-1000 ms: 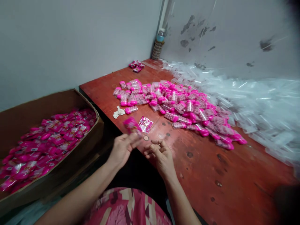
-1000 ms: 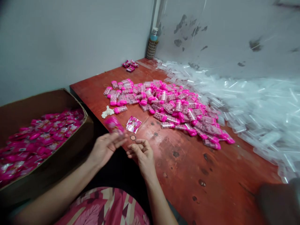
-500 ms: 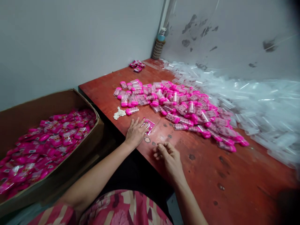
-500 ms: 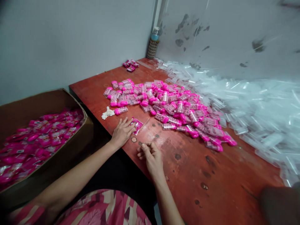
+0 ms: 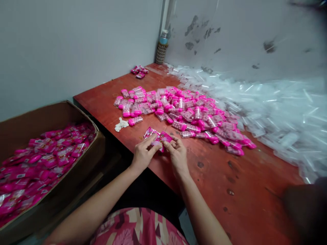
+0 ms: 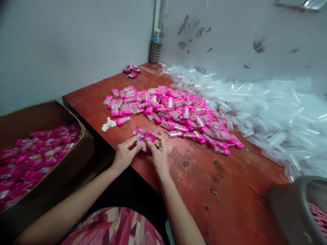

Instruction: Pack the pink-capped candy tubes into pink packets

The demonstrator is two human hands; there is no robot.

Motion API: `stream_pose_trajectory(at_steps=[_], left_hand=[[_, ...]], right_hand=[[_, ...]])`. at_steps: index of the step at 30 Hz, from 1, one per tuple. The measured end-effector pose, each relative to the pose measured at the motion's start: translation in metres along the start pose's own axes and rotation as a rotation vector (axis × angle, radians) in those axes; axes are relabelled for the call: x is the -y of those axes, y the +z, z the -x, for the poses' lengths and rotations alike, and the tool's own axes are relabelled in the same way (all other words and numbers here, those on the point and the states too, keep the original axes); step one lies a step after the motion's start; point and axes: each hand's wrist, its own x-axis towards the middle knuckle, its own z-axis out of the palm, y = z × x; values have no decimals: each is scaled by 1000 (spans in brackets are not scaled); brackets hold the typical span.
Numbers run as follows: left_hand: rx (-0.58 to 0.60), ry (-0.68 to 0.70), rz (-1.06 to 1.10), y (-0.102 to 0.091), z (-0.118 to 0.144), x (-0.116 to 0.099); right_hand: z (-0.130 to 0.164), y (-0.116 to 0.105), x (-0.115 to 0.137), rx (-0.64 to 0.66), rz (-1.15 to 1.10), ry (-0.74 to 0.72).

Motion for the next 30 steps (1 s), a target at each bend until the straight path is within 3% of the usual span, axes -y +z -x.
stream_pose_trajectory(at_steps=[5, 7, 9, 12, 14, 16, 19, 24, 30], left_hand=[[264, -305, 48, -12, 1, 3], [292, -373, 54, -15, 2, 3], [242, -422, 69, -15, 4, 3], [172, -475, 123, -11, 7, 3], [140, -490, 165, -9, 9, 3], [103, -503, 214, -8, 9, 2], [23, -535, 314, -10, 6, 1], [-99, -572, 523, -12, -1, 2], [-160, -576, 677, 1, -5, 4]], right_hand=[[3, -11, 7, 196, 142, 86], [0, -18, 13, 233, 310, 63], [-9, -26, 23, 140, 596, -44], [-29, -38, 38, -213, 1198, -188], [-42, -43, 43, -383, 1514, -149], [-51, -45, 43, -424, 1663, -84], [-51, -48, 38, -332, 1766, -61], [-38, -65, 41, -6, 1815, -109], [-33, -78, 41, 53, 1747, -61]])
